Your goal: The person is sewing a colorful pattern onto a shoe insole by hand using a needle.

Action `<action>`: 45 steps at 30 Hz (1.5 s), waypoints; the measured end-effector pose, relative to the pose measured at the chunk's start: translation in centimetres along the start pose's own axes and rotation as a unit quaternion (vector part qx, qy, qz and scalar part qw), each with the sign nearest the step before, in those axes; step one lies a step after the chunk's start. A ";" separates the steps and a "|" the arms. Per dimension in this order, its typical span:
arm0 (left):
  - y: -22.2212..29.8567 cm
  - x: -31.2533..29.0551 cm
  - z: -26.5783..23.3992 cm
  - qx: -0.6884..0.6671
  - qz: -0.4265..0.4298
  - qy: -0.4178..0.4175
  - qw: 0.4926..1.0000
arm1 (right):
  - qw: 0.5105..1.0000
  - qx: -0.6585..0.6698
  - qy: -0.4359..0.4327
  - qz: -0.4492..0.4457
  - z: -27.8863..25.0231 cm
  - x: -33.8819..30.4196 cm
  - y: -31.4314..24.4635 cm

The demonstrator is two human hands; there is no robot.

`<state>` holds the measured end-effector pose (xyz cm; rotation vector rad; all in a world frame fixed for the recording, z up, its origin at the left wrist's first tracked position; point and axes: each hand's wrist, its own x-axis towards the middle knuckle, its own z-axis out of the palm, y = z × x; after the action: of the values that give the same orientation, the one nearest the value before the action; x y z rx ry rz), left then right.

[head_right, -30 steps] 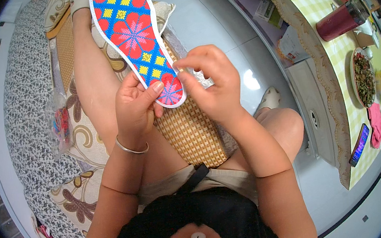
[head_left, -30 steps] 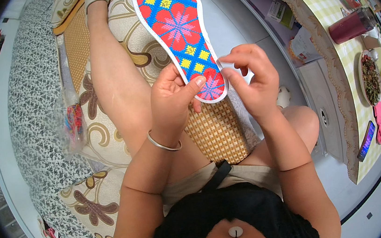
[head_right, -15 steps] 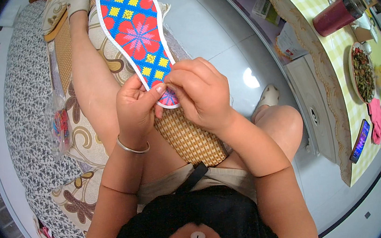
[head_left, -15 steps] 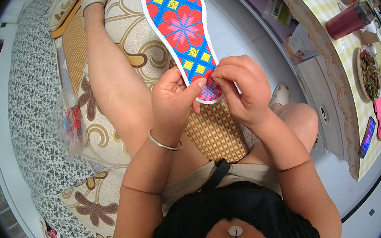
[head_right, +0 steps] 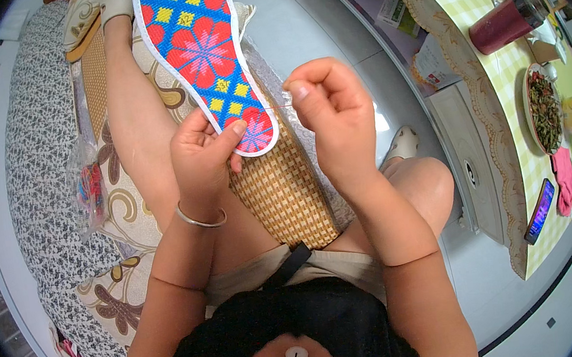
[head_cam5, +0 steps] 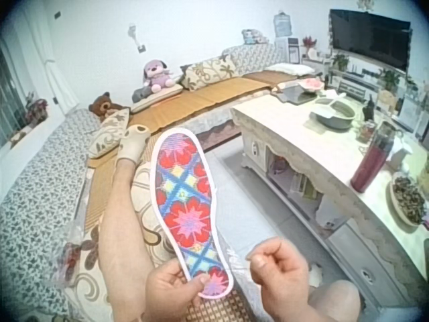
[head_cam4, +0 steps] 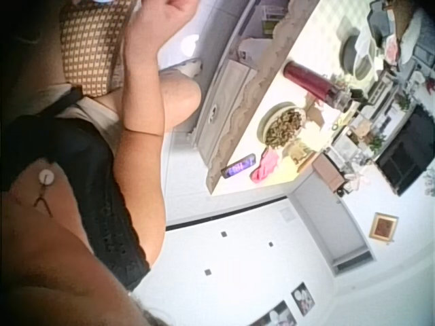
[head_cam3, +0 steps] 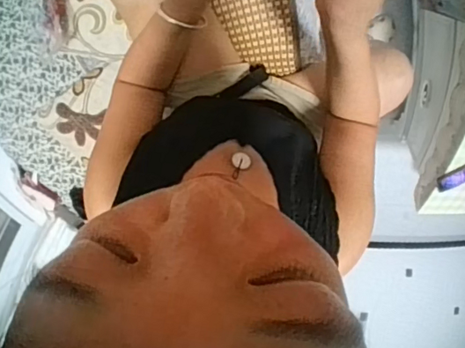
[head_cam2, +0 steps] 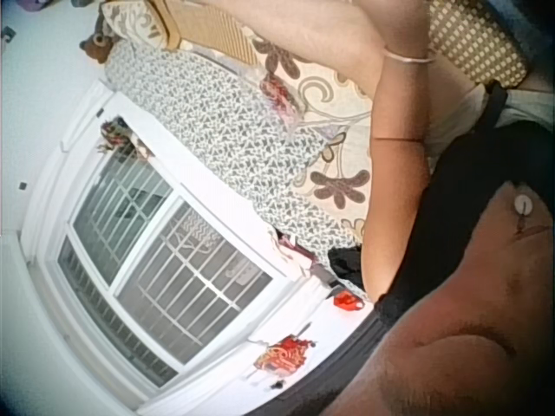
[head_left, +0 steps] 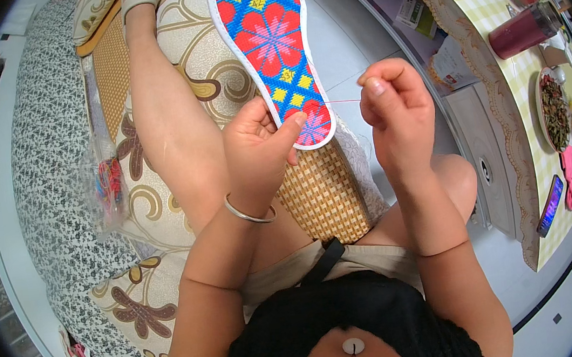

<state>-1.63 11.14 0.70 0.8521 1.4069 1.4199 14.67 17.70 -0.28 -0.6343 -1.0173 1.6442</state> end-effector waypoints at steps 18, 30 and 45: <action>-0.1 0.2 -0.3 -0.042 0.002 0.007 0.999 | 0.826 -0.462 -0.056 -0.317 0.7 0.7 2.1; 0.1 0.2 -0.3 -0.054 -0.004 0.008 0.998 | 0.820 -0.463 -0.060 -0.331 0.8 0.6 2.1; 0.1 -0.2 0.1 0.003 0.018 0.035 0.999 | 0.787 -0.510 -0.067 -0.341 1.2 0.3 2.1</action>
<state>-1.46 10.97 0.87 0.8419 1.4548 1.4865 12.52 17.43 -1.46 -0.6946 -1.9743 0.3957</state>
